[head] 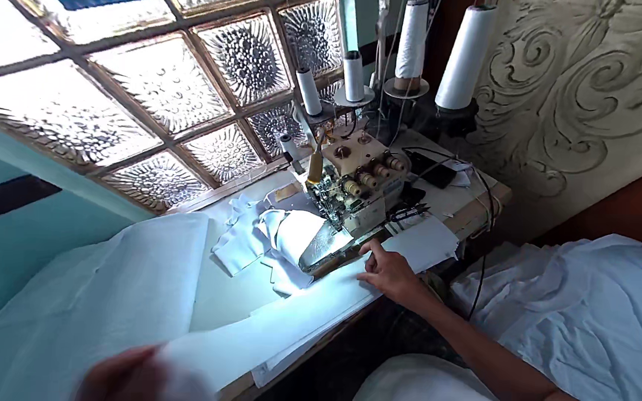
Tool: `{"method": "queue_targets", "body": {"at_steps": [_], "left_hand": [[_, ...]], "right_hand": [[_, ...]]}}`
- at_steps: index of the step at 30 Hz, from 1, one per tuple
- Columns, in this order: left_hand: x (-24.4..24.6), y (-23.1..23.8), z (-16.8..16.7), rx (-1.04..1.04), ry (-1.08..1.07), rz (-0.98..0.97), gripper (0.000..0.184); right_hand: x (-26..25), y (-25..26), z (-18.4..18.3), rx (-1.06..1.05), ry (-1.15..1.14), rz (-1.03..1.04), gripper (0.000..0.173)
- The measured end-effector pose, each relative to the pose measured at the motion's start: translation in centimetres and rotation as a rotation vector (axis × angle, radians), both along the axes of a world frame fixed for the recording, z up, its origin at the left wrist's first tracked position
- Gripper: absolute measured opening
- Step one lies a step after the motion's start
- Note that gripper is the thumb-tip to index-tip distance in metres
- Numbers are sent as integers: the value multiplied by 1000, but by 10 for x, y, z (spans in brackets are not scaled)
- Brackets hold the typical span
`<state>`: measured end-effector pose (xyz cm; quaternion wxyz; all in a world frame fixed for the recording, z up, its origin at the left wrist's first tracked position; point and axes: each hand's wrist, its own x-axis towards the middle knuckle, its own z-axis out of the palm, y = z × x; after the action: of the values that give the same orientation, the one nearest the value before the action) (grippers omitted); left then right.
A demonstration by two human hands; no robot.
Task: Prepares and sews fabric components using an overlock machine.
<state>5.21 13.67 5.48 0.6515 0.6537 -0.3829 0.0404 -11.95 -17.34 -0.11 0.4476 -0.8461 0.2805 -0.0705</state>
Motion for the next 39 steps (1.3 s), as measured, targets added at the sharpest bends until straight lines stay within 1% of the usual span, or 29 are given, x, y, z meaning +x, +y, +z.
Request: {"method": "queue_targets", "body": {"at_steps": [1, 2, 4, 6, 7, 9, 12, 17, 19, 22, 25, 28, 30, 31, 33, 34, 39], "left_hand": [[-12, -35, -2, 53, 37, -154, 20], [-24, -65, -11, 108, 81, -279, 21], [-43, -111, -35, 259, 136, -407, 23], [-54, -140, -53, 450, 168, -446, 26], [-57, -150, -58, 521, 192, -429, 25], [-59, -163, -67, 587, 243, -372, 17], [-59, -166, -74, 547, 185, -314, 8], [-55, -160, -76, 460, -42, -238, 13], [-53, -159, -74, 437, -108, -230, 12], [-50, -157, -66, 412, -147, -279, 8], [-42, -158, -60, 385, -167, -395, 9], [-30, -157, -56, 350, -76, -511, 9], [-24, -153, -52, 327, 37, -577, 3], [-22, -151, -52, 308, 82, -596, 3], [-21, -147, -52, 264, 138, -604, 6], [-20, -145, -53, 243, 163, -598, 7], [-20, -134, -49, 122, 303, -540, 13]], "right_hand": [[-3, -2, -3, 24, -46, -18, 44], [-7, -4, -6, 59, -92, -29, 37], [-15, -8, -11, 106, -164, -46, 21], [-21, -9, -16, 88, -207, -48, 10], [-24, -8, -18, 68, -220, -43, 6], [-26, -5, -24, 7, -272, -18, 2], [-25, 1, -32, -99, -363, 21, 10], [-21, 8, -33, -150, -398, 61, 22], [-21, 10, -33, -199, -402, 66, 25], [-22, 12, -32, -283, -445, 65, 29], [-24, 15, -28, -381, -557, 129, 31], [-22, 20, -23, -433, -660, 206, 28], [-18, 25, -21, -422, -705, 199, 24], [-16, 28, -21, -407, -728, 191, 21], [-12, 33, -20, -368, -756, 185, 10], [-11, 35, -19, -343, -757, 187, 8], [-9, 36, -12, -207, -704, 188, 8]]}}
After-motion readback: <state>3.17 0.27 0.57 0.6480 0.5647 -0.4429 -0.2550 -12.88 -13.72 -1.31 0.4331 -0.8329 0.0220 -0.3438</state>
